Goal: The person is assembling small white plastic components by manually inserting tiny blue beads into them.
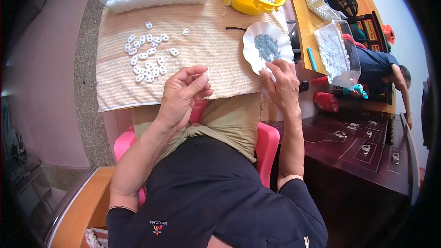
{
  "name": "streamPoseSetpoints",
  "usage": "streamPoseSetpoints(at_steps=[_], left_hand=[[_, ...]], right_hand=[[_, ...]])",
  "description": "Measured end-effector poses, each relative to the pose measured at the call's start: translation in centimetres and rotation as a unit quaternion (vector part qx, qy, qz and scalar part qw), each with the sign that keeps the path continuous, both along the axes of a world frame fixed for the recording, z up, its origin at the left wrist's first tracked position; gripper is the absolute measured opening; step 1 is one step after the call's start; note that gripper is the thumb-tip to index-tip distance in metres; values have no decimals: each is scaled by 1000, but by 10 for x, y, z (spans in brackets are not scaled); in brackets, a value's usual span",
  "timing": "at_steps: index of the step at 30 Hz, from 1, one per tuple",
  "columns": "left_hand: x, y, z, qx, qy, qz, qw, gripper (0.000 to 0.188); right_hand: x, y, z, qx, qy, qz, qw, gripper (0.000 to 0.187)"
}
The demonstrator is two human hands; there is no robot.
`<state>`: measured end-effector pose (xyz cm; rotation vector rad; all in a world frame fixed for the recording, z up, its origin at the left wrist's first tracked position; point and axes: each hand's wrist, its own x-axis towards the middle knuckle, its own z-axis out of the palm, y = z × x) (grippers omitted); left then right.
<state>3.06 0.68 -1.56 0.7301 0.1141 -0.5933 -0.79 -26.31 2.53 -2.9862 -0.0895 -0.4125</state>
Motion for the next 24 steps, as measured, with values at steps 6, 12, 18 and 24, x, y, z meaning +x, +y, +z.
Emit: streamPoseSetpoints(at_steps=[6, 12, 18, 24], left_hand=[[1, 0, -1, 3, 1, 1, 1000, 20], [1, -1, -1, 4, 3, 3, 1000, 19], [1, -1, -1, 5, 4, 5, 1000, 18], [1, 0, -2, 7, 7, 7, 1000, 18]], right_hand=[[6, -2, -4, -71, 8, 12, 997, 42], [9, -2, -11, -45, 14, 20, 999, 44], [11, -1, -15, 7, 4, 22, 1000, 41], [10, 3, -17, 55, 1, 24, 998, 34]])
